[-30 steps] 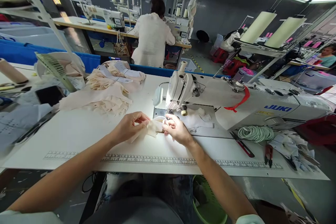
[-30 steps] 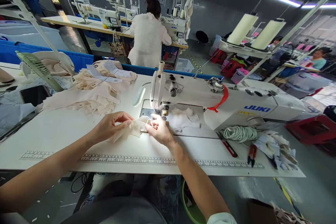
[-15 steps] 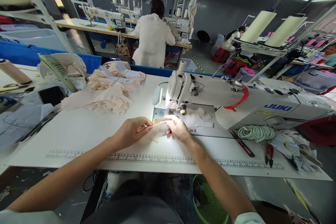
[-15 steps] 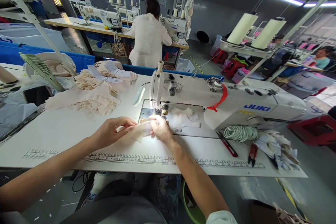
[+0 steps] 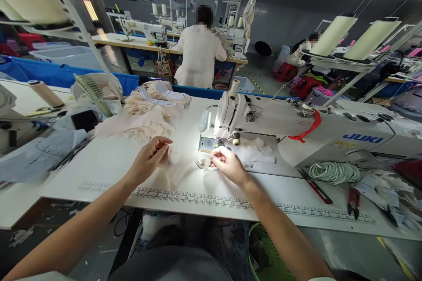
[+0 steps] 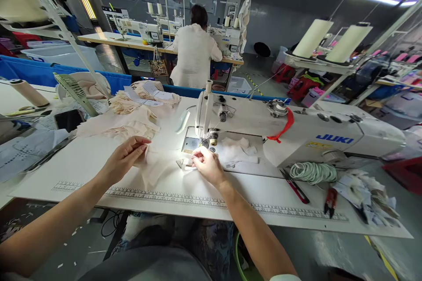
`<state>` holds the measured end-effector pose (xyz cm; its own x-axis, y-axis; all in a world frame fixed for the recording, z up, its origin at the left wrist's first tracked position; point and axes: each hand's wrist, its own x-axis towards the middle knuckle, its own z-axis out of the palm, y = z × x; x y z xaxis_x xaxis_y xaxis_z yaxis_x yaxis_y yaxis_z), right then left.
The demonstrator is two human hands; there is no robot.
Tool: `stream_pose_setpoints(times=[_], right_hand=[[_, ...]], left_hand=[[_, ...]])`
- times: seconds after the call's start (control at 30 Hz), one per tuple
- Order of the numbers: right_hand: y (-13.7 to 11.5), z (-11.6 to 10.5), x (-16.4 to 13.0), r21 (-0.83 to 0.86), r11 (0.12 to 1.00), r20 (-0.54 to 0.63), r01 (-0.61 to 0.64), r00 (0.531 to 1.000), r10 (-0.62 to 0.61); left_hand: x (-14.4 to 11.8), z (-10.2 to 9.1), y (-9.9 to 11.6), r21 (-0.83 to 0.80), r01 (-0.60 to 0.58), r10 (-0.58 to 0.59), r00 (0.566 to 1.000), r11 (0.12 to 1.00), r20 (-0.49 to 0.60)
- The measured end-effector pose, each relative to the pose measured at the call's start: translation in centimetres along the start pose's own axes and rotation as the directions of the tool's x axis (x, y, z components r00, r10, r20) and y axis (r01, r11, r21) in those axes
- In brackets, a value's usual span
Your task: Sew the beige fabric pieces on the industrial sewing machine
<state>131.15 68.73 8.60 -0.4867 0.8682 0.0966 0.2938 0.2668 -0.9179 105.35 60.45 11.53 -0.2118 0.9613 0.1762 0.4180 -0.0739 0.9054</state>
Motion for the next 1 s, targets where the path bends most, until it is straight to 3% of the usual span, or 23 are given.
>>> stream_pose_setpoints(times=[0.1,0.2,0.27,0.37,0.47,0.53,0.6,0.7,0.8,0.9,1.0], right_hand=[[-0.4,0.0,-0.1,-0.090,0.994,0.053,0.055,0.997,-0.051],[-0.6,0.0,-0.1,-0.296,0.938,0.069,0.179,0.984,-0.166],[-0.4,0.0,-0.1,-0.449,0.863,0.067,0.232,0.972,-0.226],[0.1,-0.1,0.1,-0.617,0.754,0.057,0.225,0.968,-0.243],[0.6,-0.1,0.3,-0.719,0.663,0.037,0.210,0.964,-0.265],[0.8,0.0,0.3,-0.767,0.610,0.011,0.197,0.955,-0.295],[0.9,0.0,0.2,-0.797,0.573,0.001,0.192,0.948,-0.317],[1.0,-0.2,-0.1,-0.815,0.547,-0.004,0.190,0.943,-0.334],[0.9,-0.9,-0.4,-0.806,0.565,-0.024,0.177,0.944,-0.330],[0.7,-1.7,-0.7,-0.762,0.620,-0.034,0.188,0.944,-0.328],[0.4,-2.5,-0.9,-0.690,0.689,-0.019,0.220,0.947,-0.322]], left_hand=[[0.7,-1.2,-1.1,0.145,0.016,-0.010,0.999,0.989,-0.044],[1.7,-2.6,-2.2,0.428,-0.071,0.056,0.997,0.901,0.049],[2.4,-3.4,-2.7,0.640,-0.081,0.015,0.994,0.764,0.107],[3.5,-4.3,-2.8,0.869,-0.055,-0.120,0.984,0.491,0.130],[4.9,-4.7,-2.4,0.941,-0.097,-0.098,0.986,0.325,0.136],[6.1,-4.7,-2.0,0.941,-0.164,0.048,0.986,0.297,0.157],[7.7,-4.5,-1.7,0.925,-0.254,0.194,0.960,0.282,0.204],[10.5,-3.6,-1.9,0.902,-0.359,0.239,0.922,0.241,0.303],[12.6,-3.1,-2.7,0.882,-0.369,0.235,0.922,0.293,0.308],[13.4,-4.0,-3.3,0.773,-0.301,0.312,0.940,0.558,0.141],[13.3,-6.2,-2.8,0.551,-0.173,0.282,0.952,0.816,-0.118]])
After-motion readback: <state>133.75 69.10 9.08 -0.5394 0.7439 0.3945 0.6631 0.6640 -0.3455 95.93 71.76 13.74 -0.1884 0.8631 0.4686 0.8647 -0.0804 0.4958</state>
